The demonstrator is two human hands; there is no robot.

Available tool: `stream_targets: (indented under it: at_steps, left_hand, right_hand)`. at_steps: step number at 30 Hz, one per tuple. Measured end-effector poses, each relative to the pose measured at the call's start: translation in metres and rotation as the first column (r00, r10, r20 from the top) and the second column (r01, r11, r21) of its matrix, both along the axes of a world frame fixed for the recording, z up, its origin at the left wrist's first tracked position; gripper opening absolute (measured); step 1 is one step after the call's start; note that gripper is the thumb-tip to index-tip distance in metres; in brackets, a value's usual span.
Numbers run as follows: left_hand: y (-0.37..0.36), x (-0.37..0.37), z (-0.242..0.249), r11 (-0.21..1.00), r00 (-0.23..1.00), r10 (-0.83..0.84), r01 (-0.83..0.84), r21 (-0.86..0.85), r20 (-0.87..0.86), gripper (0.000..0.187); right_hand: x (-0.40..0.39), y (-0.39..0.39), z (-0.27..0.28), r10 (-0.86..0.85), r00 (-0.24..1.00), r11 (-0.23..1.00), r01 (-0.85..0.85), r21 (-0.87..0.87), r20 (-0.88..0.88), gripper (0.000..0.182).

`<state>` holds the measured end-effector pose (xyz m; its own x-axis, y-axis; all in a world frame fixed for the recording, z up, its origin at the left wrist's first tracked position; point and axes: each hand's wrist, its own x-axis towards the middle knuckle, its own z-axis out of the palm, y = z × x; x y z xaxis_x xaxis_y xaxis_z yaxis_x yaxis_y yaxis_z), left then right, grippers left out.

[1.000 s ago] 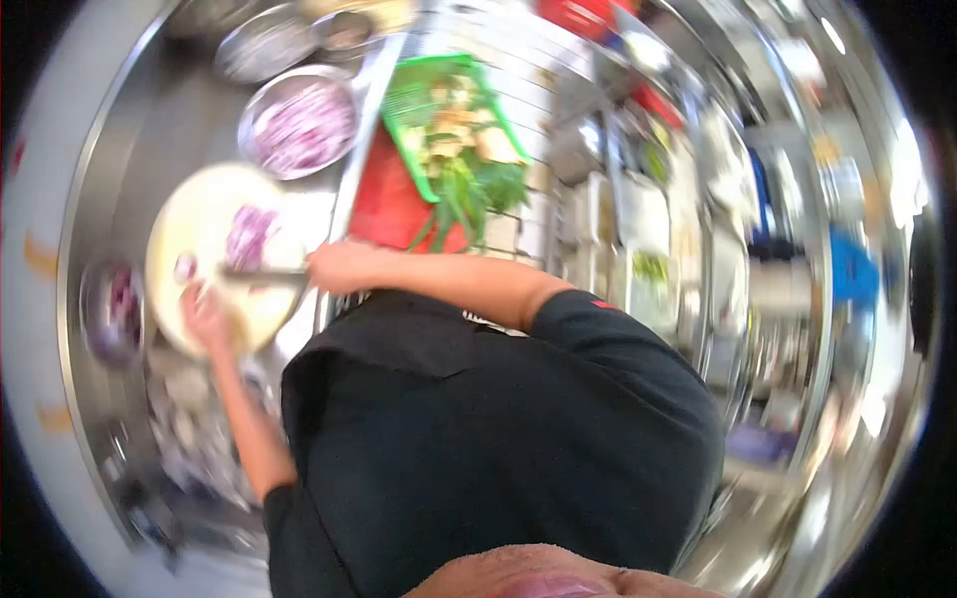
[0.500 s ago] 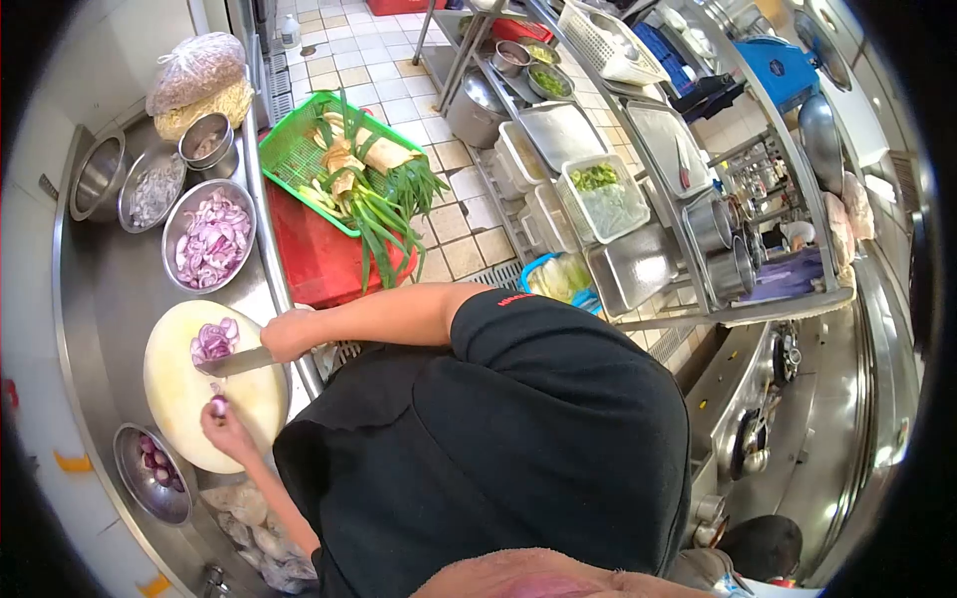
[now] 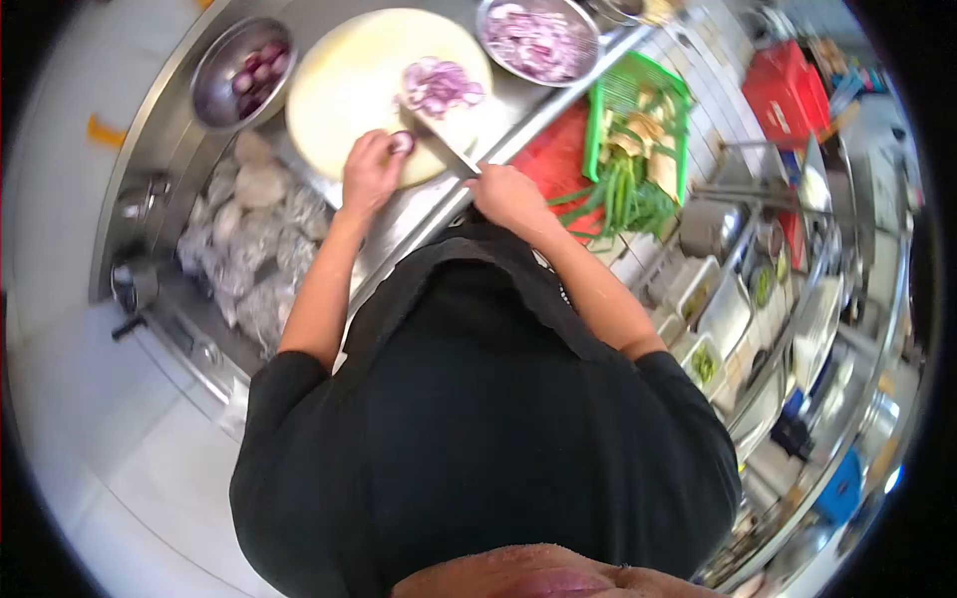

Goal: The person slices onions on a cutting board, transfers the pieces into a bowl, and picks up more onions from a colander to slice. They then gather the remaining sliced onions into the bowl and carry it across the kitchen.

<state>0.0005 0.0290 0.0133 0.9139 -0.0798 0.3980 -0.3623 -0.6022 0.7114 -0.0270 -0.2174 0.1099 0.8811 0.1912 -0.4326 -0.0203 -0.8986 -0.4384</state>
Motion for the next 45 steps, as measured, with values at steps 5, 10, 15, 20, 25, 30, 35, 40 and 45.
stream_targets:
  at_steps: [5, 10, 15, 20, 25, 30, 35, 40, 45]
  left_hand:
    - [-0.005, 0.001, 0.007, 1.000, 1.000, -0.015, 0.015, -0.024, -0.002, 0.023]
    - [-0.007, 0.003, 0.005, 0.999, 1.000, -0.009, 0.010, -0.032, 0.010, 0.023]
    - [-0.009, 0.004, 0.003, 1.000, 1.000, 0.001, -0.001, -0.008, 0.022, 0.023]
    - [-0.010, 0.002, 0.000, 1.000, 1.000, 0.007, -0.007, 0.016, -0.025, 0.030]
    - [-0.019, 0.006, 0.002, 0.999, 0.998, 0.037, -0.038, -0.020, -0.043, 0.032]
    - [0.001, 0.012, 0.012, 0.994, 0.986, 0.006, 0.012, 0.110, -0.164, 0.038]
    - [0.009, 0.006, 0.012, 0.996, 0.986, -0.082, 0.084, 0.012, -0.145, 0.023]
    - [0.006, 0.010, 0.009, 0.993, 0.993, -0.108, 0.111, 0.044, -0.056, 0.018]
    - [0.007, 0.008, 0.009, 0.992, 0.991, -0.119, 0.121, 0.032, -0.057, 0.017]
  right_hand:
    - [-0.010, 0.004, 0.028, 0.022, 0.989, 0.999, -0.026, 0.019, 0.148, 0.030]
    - [-0.017, 0.010, 0.031, 0.047, 0.988, 0.999, -0.051, 0.018, 0.149, 0.027]
    - [-0.021, 0.011, 0.037, 0.064, 0.986, 0.998, -0.067, 0.015, 0.152, 0.026]
    - [-0.004, 0.023, -0.026, 0.112, 0.984, 0.994, -0.110, -0.027, 0.140, 0.029]
    - [0.041, 0.016, -0.012, 0.027, 0.993, 0.995, -0.015, 0.102, -0.118, 0.038]
    - [0.038, 0.013, -0.014, 0.078, 0.991, 0.997, -0.076, -0.025, 0.106, 0.038]
    - [0.025, 0.027, 0.002, 0.099, 0.993, 0.995, -0.097, -0.029, 0.064, 0.037]
    - [0.016, 0.032, 0.012, 0.137, 0.984, 0.989, -0.129, -0.074, 0.114, 0.032]
    - [0.015, 0.034, -0.005, 0.167, 0.976, 0.984, -0.156, -0.082, 0.143, 0.031]
